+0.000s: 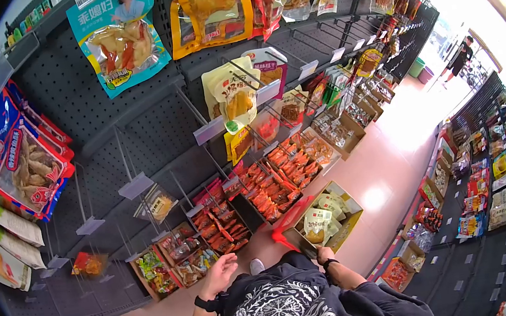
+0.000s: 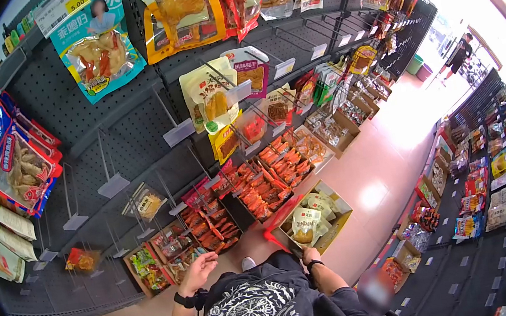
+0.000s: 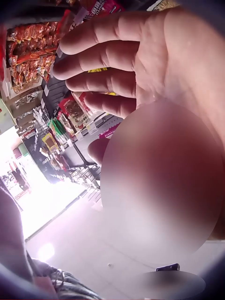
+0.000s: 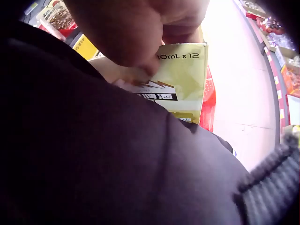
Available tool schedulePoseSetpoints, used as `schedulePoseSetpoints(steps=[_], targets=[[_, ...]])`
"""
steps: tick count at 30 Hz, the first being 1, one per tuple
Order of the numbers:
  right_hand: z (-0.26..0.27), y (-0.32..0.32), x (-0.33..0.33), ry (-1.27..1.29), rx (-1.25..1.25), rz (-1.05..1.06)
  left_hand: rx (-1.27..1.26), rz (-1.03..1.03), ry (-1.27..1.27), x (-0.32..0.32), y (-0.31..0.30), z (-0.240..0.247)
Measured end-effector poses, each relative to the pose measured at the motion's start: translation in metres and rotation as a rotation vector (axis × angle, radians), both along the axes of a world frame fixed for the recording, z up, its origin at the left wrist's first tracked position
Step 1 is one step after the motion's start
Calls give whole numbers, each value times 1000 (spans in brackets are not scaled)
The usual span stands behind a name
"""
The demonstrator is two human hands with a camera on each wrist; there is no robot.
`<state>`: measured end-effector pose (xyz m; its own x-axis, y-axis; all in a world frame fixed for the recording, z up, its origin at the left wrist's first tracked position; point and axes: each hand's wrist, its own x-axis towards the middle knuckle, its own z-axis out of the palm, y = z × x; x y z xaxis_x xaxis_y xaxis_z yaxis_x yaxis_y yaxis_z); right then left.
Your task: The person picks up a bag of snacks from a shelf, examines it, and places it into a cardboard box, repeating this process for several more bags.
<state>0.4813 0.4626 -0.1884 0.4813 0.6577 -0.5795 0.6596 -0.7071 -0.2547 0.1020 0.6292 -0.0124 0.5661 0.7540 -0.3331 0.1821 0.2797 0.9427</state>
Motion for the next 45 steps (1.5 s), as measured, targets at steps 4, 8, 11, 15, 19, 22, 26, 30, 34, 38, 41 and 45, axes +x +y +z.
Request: schedulePoseSetpoints(steps=[4, 8, 11, 15, 19, 22, 26, 30, 34, 38, 41, 45], targets=[[19, 1, 22, -34, -73, 59, 21, -70, 64, 16, 5, 5], [-1, -7, 51, -28, 79, 106, 111, -85, 110, 46, 1, 12], [22, -8, 65, -29, 81, 125, 131, -149, 166, 75, -3, 6], [12, -29, 102, 89, 69, 218, 145, -171, 212, 129, -21, 7], [0, -54, 148, 100, 131, 341, 111, -145, 222, 197, -51, 1], [5, -71, 191, 183, 57, 497, 96, -114, 222, 247, -79, 5], [2, -89, 232, 226, 61, 626, 27, -70, 209, 297, -114, 6], [1, -100, 245, 203, 63, 667, 49, -101, 262, 332, -131, 23], [1, -101, 247, 223, 102, 628, 4, -56, 214, 354, -137, 27], [11, -95, 260, 237, 65, 656, 57, -60, 266, 364, -133, 31], [-2, -88, 281, 202, 92, 551, 116, -79, 362, 359, -133, 27], [-5, -61, 313, 74, 131, 488, 114, 11, 365, 343, -134, 25]])
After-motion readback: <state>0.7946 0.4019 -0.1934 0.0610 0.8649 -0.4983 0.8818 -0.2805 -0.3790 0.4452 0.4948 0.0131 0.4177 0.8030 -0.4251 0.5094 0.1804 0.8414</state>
